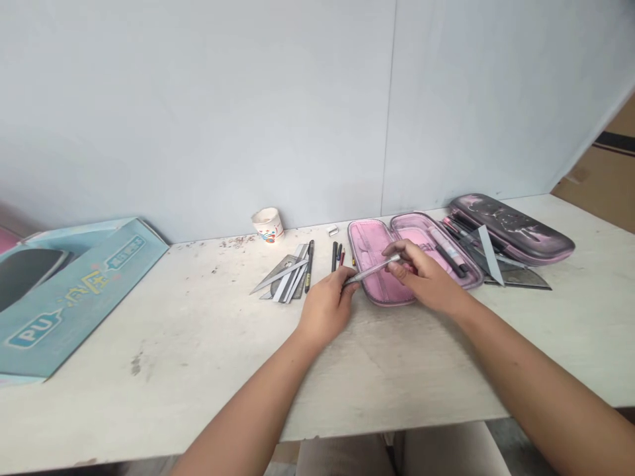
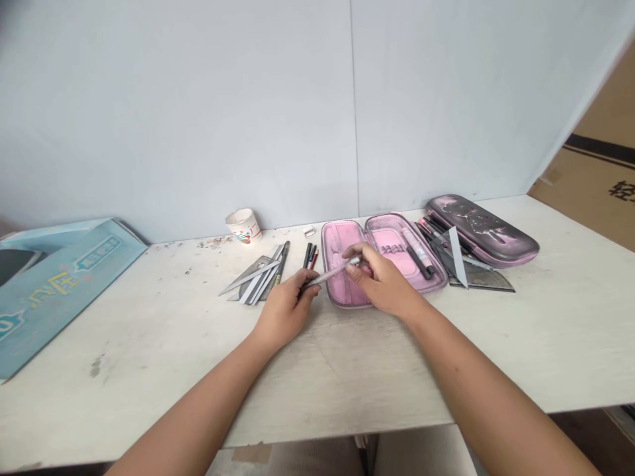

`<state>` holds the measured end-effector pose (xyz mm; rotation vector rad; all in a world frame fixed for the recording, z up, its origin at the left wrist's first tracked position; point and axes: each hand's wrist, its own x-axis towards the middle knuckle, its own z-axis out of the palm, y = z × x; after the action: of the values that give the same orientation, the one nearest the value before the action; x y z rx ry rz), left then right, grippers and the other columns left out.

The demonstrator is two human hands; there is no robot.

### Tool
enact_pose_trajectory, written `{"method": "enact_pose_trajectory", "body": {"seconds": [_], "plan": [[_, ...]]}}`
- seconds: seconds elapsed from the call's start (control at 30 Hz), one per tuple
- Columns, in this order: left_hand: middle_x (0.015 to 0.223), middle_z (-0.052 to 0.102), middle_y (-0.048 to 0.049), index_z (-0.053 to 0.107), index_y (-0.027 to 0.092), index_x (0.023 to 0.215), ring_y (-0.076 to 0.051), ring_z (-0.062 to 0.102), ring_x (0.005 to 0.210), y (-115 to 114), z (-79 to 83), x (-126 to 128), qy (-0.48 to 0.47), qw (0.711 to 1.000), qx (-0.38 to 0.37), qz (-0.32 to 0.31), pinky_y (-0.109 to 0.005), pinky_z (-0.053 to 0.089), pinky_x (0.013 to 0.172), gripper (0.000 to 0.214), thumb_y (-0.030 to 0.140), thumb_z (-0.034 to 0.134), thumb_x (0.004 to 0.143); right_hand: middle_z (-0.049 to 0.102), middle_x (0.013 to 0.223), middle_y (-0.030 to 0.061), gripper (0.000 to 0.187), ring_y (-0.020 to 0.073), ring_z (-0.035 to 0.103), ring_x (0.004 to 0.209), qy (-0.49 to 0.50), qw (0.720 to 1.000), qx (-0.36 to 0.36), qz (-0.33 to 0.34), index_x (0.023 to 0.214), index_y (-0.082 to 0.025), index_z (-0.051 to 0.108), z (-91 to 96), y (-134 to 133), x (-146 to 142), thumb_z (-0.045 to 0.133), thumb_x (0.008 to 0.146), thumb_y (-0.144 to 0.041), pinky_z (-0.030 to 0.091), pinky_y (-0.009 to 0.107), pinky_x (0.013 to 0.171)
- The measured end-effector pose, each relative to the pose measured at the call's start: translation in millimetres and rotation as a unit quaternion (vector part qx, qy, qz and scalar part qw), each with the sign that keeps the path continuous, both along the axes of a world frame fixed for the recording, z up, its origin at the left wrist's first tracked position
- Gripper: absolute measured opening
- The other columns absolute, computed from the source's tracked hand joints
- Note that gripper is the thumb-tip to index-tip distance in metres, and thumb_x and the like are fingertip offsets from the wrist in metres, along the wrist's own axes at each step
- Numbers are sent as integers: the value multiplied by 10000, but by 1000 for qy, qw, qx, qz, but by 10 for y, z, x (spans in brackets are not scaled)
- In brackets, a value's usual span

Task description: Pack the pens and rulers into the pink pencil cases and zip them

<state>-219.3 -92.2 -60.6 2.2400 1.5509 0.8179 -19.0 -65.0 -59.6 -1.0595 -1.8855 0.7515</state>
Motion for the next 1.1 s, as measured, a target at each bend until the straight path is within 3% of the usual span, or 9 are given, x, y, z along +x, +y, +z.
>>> {"method": "enact_pose_trajectory", "body": {"seconds": [0.07,0.2,0.33,0.47,0.63,0.77,0.9,1.03,1.1], "plan": [[797,637,-27,545,217,966,-172,580,714,-1,6,-10,-3,1000,3,-1,-272,405,669,181,259,419,844,518,651,-38,187,105,449,539,-10,1000,-5,11,908,-213,520,17,-11,8,462,826,-371,357,231,519],[794,637,-26,543,212,996,-169,583,719,3,14,-21,-7,1000,9,-8,-280,420,709,206,271,412,849,485,550,-38,279,109,458,532,-27,1000,-13,-4,708,-194,516,38,-23,12,407,852,-406,337,229,510],[787,645,-25,554,212,995,-172,593,716,18,31,-13,-2,1000,22,-4,-277,431,706,220,289,421,837,587,732,-17,180,101,496,597,3,1000,-6,20,935,-204,530,77,-20,7,458,831,-331,367,222,550],[785,648,-27,560,209,995,-178,598,722,44,49,-15,8,999,36,2,-275,436,697,248,330,425,826,543,575,-30,239,101,497,557,-9,1000,-14,-1,724,-185,543,101,8,9,440,839,-367,362,220,549],[783,643,-27,545,200,1024,-169,591,703,65,45,-21,12,999,37,16,-266,434,675,278,350,419,826,599,721,-29,196,85,494,571,39,998,-19,39,943,-202,539,84,34,21,465,826,-341,362,207,539],[757,638,-15,547,200,1007,-154,583,676,56,43,-18,4,999,33,12,-251,429,657,257,337,419,832,540,569,-37,257,91,454,510,-5,1000,-19,3,771,-186,562,76,19,27,444,836,-405,331,214,505],[740,634,-8,545,195,1003,-140,570,633,47,49,-15,-14,999,26,12,-245,428,642,253,335,420,833,607,756,-11,222,103,525,628,12,1000,4,24,993,-206,550,87,-4,26,455,836,-330,371,220,575],[758,638,-5,545,198,1006,-136,569,643,43,54,-19,-18,1000,17,6,-247,426,651,258,342,413,838,575,615,-21,233,105,508,575,-16,1000,-4,3,801,-189,580,92,-17,18,434,848,-365,362,224,564],[780,639,-8,541,198,1006,-138,571,664,42,56,-20,-16,1000,10,-1,-249,426,658,255,342,413,840,586,653,-15,238,99,495,566,-11,1000,-5,0,831,-186,583,91,-22,13,443,843,-379,359,222,560]]}}
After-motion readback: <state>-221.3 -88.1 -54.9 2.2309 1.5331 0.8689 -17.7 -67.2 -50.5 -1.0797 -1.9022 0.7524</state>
